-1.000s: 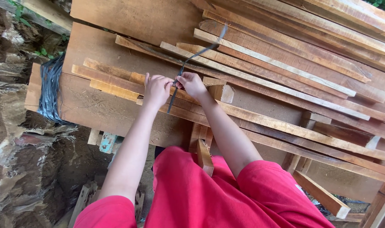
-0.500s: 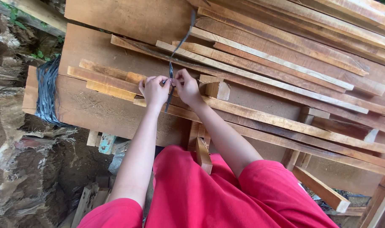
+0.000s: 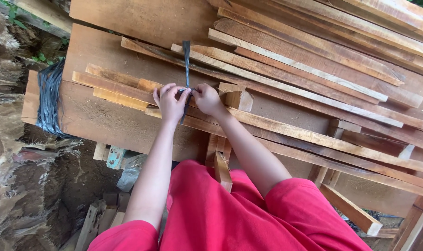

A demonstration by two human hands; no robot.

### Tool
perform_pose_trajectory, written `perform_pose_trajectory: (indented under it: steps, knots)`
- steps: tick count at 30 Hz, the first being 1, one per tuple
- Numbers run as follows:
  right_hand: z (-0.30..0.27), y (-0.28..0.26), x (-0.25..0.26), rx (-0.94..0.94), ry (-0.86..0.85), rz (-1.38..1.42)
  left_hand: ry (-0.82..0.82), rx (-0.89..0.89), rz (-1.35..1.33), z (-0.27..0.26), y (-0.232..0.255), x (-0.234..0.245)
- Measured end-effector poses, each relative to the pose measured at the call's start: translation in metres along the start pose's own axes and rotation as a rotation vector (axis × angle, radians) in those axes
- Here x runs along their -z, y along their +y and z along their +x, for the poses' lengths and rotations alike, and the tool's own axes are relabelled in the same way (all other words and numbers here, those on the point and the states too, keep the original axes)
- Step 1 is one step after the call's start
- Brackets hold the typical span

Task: Organizing wooden components and securing them into bundles using plastic ties.

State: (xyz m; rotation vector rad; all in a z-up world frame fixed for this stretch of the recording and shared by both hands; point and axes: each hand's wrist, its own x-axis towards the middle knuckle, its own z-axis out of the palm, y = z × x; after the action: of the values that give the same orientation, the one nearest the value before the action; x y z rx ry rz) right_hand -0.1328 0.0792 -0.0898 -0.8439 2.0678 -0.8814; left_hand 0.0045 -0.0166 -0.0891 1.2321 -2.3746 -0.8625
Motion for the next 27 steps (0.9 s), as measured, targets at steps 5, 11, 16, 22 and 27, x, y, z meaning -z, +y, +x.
perform_pose_trajectory:
  steps: [5,11,16,22,27]
  knots:
    - [-0.012,-0.019,0.021,-0.092,-0.148,0.079,0.011,0.017,-0.043,-0.004,0.003,0.004]
    - [-0.013,-0.016,0.008,-0.047,0.064,0.102,0.065,0.029,-0.035,0.001,0.0,-0.003]
    - [-0.014,-0.007,0.007,0.089,0.196,0.103,0.092,0.034,-0.016,0.005,-0.005,-0.016]
    - [-0.002,0.012,-0.006,0.445,0.353,-0.589,-0.076,0.258,0.184,0.04,-0.001,-0.027]
    - [-0.016,0.018,-0.013,0.741,0.35,-0.649,-0.346,0.396,0.399,0.09,-0.004,-0.033]
